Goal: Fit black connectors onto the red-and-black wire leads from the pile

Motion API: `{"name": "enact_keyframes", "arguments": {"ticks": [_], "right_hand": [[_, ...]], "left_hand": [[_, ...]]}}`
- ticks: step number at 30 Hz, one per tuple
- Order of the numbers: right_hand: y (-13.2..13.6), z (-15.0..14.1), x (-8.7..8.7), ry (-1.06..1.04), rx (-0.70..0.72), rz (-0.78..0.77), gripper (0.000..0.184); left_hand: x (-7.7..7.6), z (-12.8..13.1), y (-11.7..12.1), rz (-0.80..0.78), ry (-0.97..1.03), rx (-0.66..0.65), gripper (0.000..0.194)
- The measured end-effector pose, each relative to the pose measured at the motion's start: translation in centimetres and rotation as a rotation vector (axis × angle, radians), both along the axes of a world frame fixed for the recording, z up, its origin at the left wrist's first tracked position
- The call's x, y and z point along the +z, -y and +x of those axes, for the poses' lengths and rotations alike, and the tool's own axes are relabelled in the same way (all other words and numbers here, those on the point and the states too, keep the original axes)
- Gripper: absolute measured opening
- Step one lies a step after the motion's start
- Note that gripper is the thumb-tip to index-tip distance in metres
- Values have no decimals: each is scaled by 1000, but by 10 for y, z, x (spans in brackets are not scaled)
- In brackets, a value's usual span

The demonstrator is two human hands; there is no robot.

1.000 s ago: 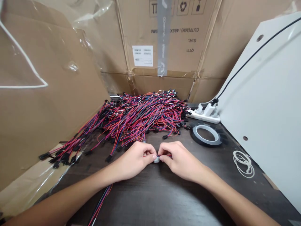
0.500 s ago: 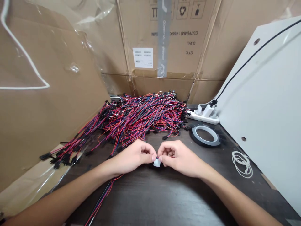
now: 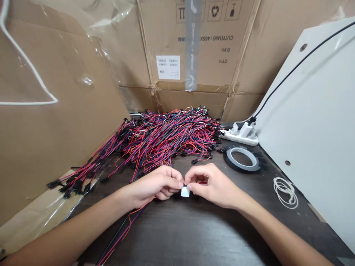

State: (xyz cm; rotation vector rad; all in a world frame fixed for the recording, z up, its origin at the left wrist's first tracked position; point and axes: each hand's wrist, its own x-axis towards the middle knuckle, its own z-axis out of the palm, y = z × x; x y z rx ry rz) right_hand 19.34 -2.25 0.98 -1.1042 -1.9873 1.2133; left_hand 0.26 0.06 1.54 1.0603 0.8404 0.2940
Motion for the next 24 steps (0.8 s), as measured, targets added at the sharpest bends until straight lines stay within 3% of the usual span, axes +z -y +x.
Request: {"name": "enact_keyframes", "arguments": {"ticks": [8,19,24], "right_hand": [[0,3,-1,24,46,191,11],[1,9,-4,-25,75,115,11],[4,8,-4,31,97,232,9]], "left_hand": [[-2,1,-1,-148,103,-25,19],[-5,2,0,-192,137,2,27],[-4,1,-1,-213,148,-10,24]]}}
